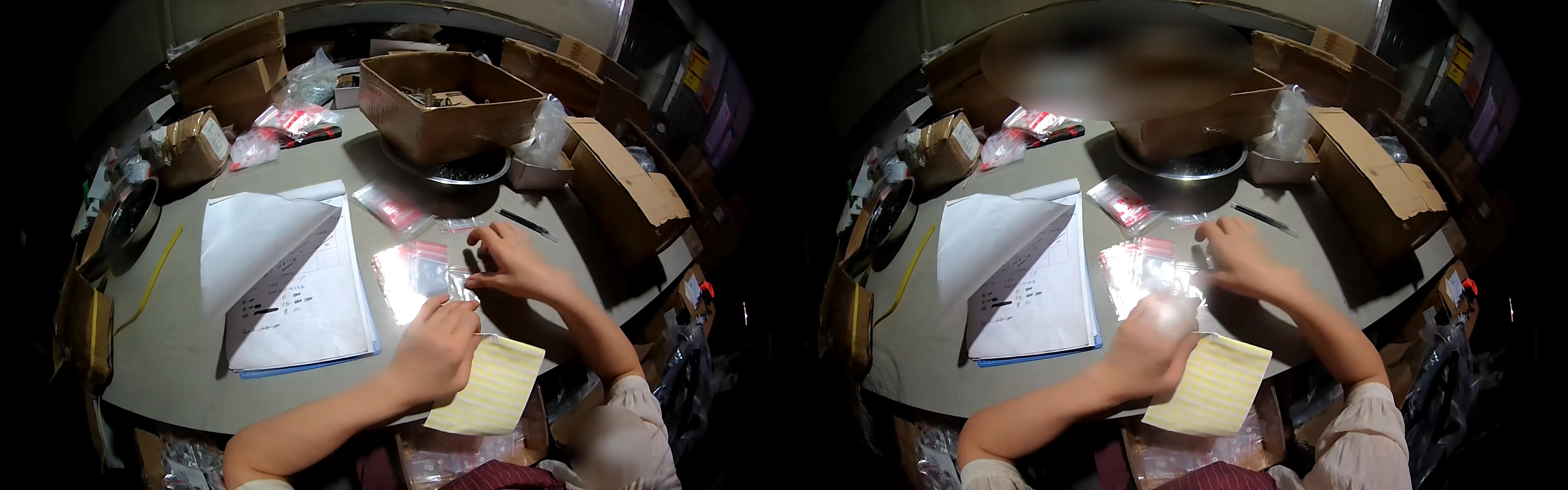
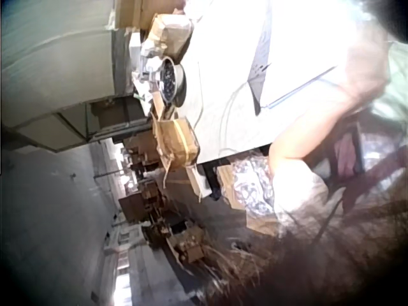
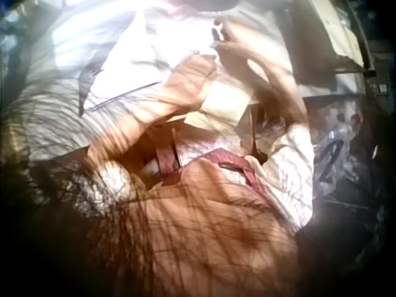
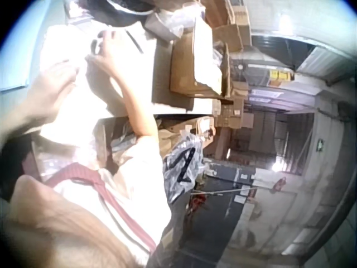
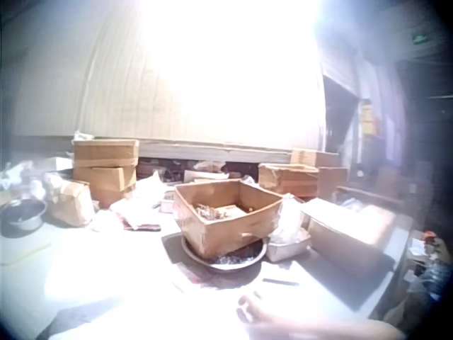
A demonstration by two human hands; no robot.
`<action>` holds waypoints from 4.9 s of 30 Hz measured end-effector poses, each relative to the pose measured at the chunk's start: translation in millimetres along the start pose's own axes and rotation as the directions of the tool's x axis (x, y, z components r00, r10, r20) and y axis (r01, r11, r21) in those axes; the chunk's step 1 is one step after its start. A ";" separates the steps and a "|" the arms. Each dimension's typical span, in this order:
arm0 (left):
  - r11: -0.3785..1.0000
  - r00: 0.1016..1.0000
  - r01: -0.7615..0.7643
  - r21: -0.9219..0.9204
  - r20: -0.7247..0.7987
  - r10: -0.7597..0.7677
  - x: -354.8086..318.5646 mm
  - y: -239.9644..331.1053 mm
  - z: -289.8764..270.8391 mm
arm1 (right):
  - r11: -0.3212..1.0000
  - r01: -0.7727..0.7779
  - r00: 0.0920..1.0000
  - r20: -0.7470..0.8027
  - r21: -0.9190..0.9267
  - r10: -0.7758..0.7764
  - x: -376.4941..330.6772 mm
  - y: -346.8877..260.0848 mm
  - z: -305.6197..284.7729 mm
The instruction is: The person repeatedly picks small items from a yellow notepad and places them into clear plastic bags on a cluttered table. They handle the items one at a time, occasionally adjusting the notepad and bags, and continue this process throughout the clip.
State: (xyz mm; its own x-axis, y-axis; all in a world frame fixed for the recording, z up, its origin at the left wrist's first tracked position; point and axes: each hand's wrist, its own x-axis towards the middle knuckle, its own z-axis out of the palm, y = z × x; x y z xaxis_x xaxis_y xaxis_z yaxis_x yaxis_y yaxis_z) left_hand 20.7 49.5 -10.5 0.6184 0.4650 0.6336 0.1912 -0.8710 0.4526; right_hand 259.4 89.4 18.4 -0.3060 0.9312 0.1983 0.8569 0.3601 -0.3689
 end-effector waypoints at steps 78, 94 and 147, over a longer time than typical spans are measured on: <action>0.973 0.998 0.060 0.223 0.019 -0.065 2.7 -1.9 -9.0 | 0.930 0.284 0.933 -0.291 0.235 -0.211 -74.3 -56.6 -35.8; 0.999 0.992 -0.020 0.038 0.124 0.015 -16.3 10.3 9.1 | 0.981 -0.040 0.986 0.151 -0.192 0.070 -23.7 -30.5 -0.2; 0.995 0.941 0.078 0.064 0.325 -0.095 16.2 14.2 -5.2 | 0.982 0.186 0.910 -0.381 0.027 -0.162 -200.0 -19.2 8.7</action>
State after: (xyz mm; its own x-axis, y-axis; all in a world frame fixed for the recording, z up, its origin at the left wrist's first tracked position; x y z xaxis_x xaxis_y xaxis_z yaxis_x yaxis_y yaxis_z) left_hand 29.4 45.4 9.5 0.8117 0.4683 0.3491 0.2871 -0.8403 0.4598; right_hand 300.5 -103.3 -22.1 -0.2589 0.7676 0.5863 0.7739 0.5280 -0.3496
